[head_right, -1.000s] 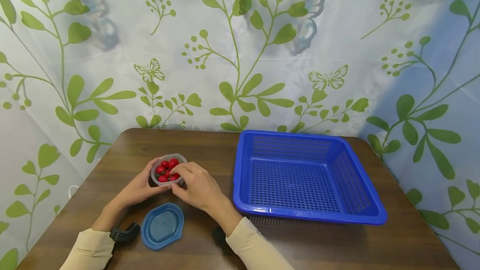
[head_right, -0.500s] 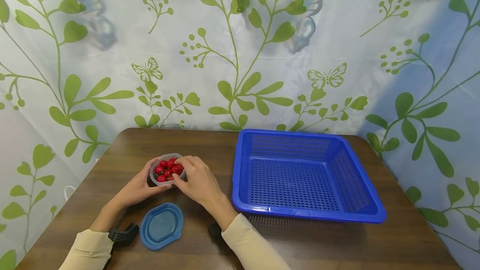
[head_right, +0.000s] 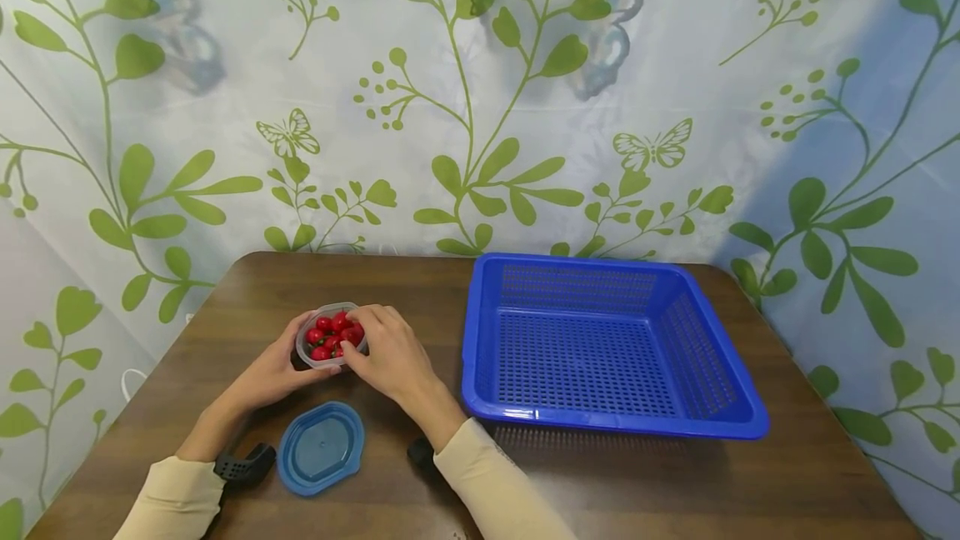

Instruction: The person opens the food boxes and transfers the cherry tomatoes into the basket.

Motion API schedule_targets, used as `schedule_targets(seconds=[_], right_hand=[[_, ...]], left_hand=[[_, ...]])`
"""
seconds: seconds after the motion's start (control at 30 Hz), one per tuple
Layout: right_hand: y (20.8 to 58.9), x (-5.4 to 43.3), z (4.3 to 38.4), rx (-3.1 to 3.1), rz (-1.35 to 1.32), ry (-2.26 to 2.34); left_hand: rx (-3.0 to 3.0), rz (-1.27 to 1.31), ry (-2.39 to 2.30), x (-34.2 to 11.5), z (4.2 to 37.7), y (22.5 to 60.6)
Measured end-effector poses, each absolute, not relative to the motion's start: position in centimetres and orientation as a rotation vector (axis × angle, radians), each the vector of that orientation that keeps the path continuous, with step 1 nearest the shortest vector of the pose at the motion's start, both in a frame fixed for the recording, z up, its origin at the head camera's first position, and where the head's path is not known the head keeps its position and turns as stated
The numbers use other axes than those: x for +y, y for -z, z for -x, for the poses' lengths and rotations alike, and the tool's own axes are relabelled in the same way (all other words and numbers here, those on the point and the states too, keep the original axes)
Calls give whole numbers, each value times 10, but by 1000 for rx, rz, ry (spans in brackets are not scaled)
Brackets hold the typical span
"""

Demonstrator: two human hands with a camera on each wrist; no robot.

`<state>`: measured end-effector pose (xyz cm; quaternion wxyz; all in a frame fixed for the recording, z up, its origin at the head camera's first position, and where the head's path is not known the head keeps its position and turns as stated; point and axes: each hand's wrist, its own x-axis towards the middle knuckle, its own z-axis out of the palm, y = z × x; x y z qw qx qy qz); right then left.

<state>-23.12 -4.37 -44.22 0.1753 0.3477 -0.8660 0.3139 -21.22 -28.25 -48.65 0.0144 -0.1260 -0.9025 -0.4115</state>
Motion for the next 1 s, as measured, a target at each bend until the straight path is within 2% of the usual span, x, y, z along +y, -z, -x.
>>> schedule_targets(seconds=[1.0], right_hand=[[447,-52,234,-2536,-986,-767]], left_hand=[[-2825,382,1259,-283,213,486]])
